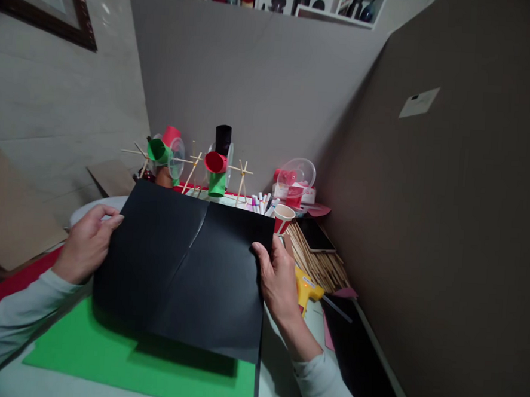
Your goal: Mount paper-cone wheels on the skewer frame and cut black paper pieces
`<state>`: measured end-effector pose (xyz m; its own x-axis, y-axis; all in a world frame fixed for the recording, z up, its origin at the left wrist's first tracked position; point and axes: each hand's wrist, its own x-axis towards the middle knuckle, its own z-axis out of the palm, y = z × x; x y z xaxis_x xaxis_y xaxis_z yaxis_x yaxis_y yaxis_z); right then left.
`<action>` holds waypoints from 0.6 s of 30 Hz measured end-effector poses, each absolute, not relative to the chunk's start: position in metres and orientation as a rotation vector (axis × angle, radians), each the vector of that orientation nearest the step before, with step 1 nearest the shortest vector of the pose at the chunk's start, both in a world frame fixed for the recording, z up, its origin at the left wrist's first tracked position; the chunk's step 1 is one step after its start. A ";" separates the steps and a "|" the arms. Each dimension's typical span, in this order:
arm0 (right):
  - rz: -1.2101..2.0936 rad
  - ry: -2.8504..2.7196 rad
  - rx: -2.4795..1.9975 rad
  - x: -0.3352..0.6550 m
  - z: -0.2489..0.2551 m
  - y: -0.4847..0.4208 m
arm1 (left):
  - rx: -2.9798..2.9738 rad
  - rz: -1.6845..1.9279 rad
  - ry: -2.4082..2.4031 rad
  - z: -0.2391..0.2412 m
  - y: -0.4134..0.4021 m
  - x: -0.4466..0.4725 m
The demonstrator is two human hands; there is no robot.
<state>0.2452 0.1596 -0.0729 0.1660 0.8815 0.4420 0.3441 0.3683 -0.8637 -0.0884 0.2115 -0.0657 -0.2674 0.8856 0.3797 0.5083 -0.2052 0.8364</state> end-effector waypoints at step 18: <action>0.338 -1.436 -1.214 0.243 -0.080 0.161 | 1.630 1.537 1.772 -0.073 0.219 -0.091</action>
<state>0.2431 0.1606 -0.0801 0.2049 0.8037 0.5587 0.4702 0.4198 -0.7763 -0.0909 0.2188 -0.0729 -0.3218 0.8448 0.4274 0.5426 -0.2054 0.8145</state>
